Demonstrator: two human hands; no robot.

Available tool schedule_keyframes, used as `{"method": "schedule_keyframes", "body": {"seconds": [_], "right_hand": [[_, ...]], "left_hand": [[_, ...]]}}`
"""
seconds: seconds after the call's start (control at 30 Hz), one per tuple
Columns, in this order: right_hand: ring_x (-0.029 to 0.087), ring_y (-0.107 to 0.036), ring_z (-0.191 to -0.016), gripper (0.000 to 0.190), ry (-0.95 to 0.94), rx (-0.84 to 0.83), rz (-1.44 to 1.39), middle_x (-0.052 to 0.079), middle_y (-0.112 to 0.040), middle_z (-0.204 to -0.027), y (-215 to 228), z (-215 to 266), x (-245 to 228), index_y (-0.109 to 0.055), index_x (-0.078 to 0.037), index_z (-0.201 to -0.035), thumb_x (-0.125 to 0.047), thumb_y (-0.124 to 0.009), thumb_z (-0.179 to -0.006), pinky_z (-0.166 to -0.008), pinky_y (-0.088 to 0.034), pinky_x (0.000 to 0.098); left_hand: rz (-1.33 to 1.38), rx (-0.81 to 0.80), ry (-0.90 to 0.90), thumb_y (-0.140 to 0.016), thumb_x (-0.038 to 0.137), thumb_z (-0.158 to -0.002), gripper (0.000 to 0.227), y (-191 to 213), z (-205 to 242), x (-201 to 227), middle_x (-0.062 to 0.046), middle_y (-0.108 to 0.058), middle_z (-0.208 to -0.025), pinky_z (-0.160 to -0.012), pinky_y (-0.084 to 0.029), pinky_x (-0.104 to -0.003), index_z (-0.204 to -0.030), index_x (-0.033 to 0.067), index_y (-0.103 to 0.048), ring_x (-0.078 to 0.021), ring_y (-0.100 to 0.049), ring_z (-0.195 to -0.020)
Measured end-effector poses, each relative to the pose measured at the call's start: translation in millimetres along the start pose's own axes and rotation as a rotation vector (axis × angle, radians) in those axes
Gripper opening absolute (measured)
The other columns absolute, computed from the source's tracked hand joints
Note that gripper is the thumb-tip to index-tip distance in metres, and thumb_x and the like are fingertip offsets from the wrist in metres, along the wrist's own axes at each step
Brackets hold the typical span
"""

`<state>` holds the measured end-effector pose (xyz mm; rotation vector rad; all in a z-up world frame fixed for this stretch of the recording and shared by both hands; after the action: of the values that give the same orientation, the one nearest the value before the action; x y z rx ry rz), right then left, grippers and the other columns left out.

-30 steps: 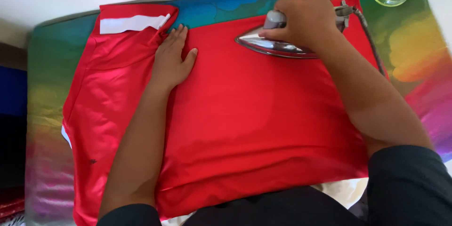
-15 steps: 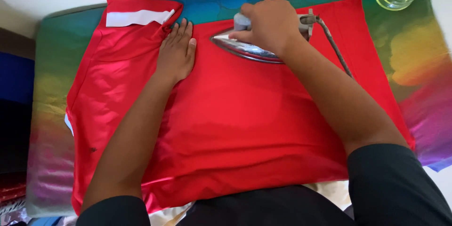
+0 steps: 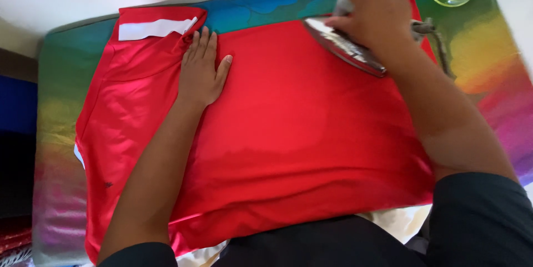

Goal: Ironing a red sports jersey on a flat surface using a handheld iron.

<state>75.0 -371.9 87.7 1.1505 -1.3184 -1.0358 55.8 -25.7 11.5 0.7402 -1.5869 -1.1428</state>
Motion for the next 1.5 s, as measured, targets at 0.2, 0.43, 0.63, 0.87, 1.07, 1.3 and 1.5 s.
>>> {"method": "schedule_keyframes", "body": {"seconds": [0.2, 0.43, 0.63, 0.87, 1.07, 1.3, 1.5], "right_hand": [[0.031, -0.073, -0.070, 0.070, -0.133, 0.103, 0.106, 0.008, -0.072, -0.077, -30, 10, 100, -0.073, -0.017, -0.092, -0.086, -0.073, -0.101, -0.045, -0.053, 0.0429], [0.026, -0.069, -0.071, 0.057, -0.160, 0.146, -0.026, 0.011, -0.077, -0.088, 11, 53, 106, -0.080, -0.008, -0.106, -0.065, -0.082, -0.103, -0.051, -0.053, 0.0416], [0.034, -0.071, -0.073, 0.060, -0.103, -0.035, -0.052, 0.012, -0.074, -0.079, 36, 84, 43, -0.076, -0.020, -0.110, -0.078, -0.068, -0.096, -0.052, -0.051, 0.0459], [0.037, -0.074, -0.078, 0.063, 0.055, -0.006, -0.060, 0.013, -0.075, -0.081, 8, 87, 19, -0.072, -0.019, -0.104, -0.080, -0.065, -0.091, -0.061, -0.056, 0.0482], [0.039, -0.074, -0.076, 0.063, -0.190, 0.029, -0.009, 0.016, -0.076, -0.086, -12, 43, 83, -0.075, -0.019, -0.110, -0.080, -0.072, -0.095, -0.053, -0.055, 0.0498], [0.026, -0.074, -0.072, 0.068, -0.092, 0.088, 0.126, 0.004, -0.077, -0.083, -33, 26, 130, -0.077, -0.021, -0.106, -0.088, -0.068, -0.096, -0.047, -0.056, 0.0396], [0.021, -0.065, -0.060, 0.078, -0.253, 0.094, 0.191, 0.001, -0.067, -0.067, -43, 31, 152, -0.074, -0.018, -0.090, -0.095, -0.066, -0.100, -0.042, -0.043, 0.0349]], "left_hand": [[-0.439, 0.307, -0.618, -0.045, 0.026, -0.116, 0.040, -17, 7, 22, -0.013, -0.063, -0.149, -0.124, -0.030, -0.040, -0.147, 0.0082, -0.062, -0.0273, -0.055, -0.141], [-0.077, 0.013, -0.329, -0.041, 0.043, -0.110, 0.058, 12, 15, 85, -0.026, -0.059, -0.143, -0.110, -0.038, -0.057, -0.144, -0.0032, -0.055, -0.0414, -0.053, -0.132], [-0.130, -0.264, -0.137, -0.037, 0.075, -0.095, 0.096, -42, 37, 105, -0.016, -0.017, -0.171, -0.124, -0.007, -0.055, -0.163, 0.0085, -0.022, -0.0346, -0.011, -0.158], [-0.106, -0.116, -0.195, -0.047, 0.072, -0.097, 0.093, -39, 43, 108, -0.018, -0.022, -0.169, -0.124, -0.009, -0.059, -0.162, 0.0081, -0.028, -0.0377, -0.017, -0.157], [-0.126, -0.154, -0.172, -0.040, 0.075, -0.095, 0.096, -41, 43, 106, -0.014, -0.014, -0.173, -0.124, -0.005, -0.054, -0.164, 0.0113, -0.023, -0.0324, -0.008, -0.159], [-0.134, -0.160, -0.168, -0.042, 0.080, -0.092, 0.102, -41, 43, 106, -0.012, -0.012, -0.173, -0.124, -0.004, -0.053, -0.165, 0.0122, -0.021, -0.0311, -0.006, -0.159], [-0.006, -0.307, -0.110, -0.047, 0.081, -0.088, 0.109, -30, 39, 106, -0.013, -0.011, -0.173, -0.124, -0.002, -0.053, -0.164, 0.0088, -0.018, -0.0314, -0.003, -0.160]]}}
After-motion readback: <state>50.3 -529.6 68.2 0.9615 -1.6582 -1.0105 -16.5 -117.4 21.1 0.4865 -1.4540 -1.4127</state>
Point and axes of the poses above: each hand's wrist, its own z-axis away from the middle knuckle, its own y-axis out of the back of the hand, x = y × z, the point moved 7 cm from there along -z, towards the middle knuckle
